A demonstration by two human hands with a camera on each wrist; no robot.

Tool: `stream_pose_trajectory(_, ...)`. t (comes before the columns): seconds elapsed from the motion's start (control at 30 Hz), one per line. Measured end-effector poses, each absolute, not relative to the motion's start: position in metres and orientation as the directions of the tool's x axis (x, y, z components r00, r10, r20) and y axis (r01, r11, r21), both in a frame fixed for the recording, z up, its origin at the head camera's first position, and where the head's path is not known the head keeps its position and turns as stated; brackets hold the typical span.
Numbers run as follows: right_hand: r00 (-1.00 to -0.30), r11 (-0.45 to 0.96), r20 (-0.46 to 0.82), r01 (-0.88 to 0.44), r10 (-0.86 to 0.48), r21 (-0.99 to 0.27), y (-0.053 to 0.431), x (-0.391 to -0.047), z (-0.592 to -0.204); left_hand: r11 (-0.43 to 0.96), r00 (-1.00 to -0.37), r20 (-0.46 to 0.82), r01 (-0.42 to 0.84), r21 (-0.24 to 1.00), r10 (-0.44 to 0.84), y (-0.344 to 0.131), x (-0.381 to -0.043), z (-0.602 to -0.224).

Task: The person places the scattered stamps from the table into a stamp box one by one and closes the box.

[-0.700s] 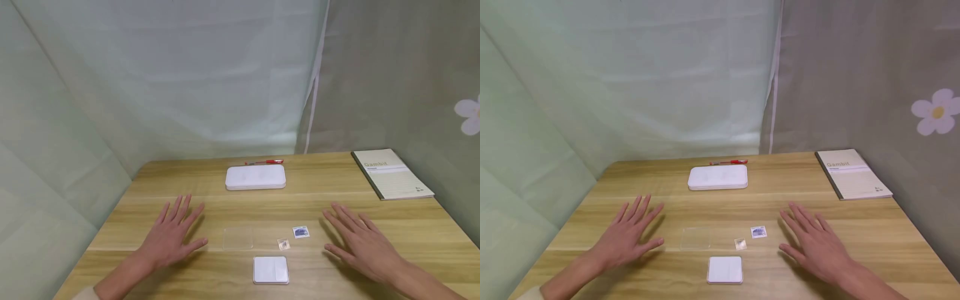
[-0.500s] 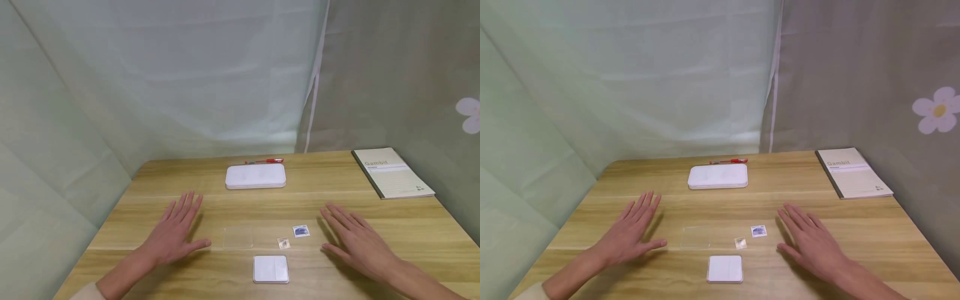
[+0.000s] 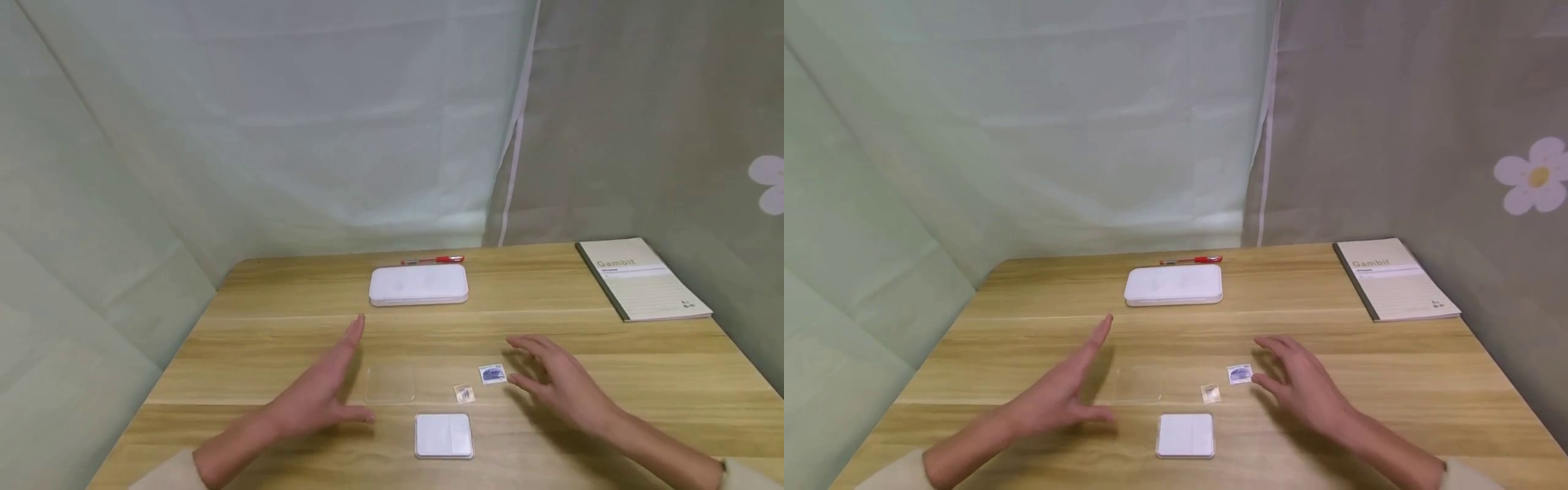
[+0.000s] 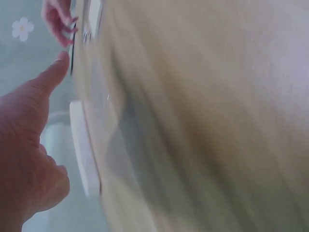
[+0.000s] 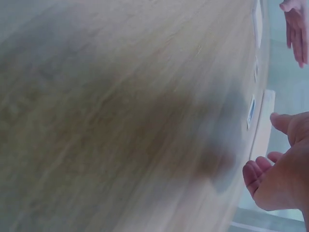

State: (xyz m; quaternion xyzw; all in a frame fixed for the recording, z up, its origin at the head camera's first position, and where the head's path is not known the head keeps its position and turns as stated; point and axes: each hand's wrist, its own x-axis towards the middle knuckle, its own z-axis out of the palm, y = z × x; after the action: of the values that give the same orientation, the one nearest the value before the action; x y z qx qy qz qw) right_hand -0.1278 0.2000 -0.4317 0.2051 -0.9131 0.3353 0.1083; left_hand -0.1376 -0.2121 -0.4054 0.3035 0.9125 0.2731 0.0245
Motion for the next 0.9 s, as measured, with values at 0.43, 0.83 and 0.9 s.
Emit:
stream_pose_trajectory(0.43,-0.914,0.576,0.283,-0.404,-0.290,-0.711,0.185,-0.136,-0.440,0.549,-0.762,0.098,0.544,0.635,0.640,-0.178,-0.118,-0.413)
stream_pose_trajectory(0.83,-0.882,0.504,0.286,-0.452,-0.374,-0.736,0.160,-0.133,-0.447,0.465,-0.653,0.136,0.655,0.596,0.745,-0.162,-0.103,-0.426)
stream_pose_trajectory(0.9,-0.880,0.502,0.288,-0.457,-0.379,-0.734,0.156,-0.132,-0.448,0.470,-0.642,0.153,0.682,0.560,0.751,-0.161,-0.102,-0.429)
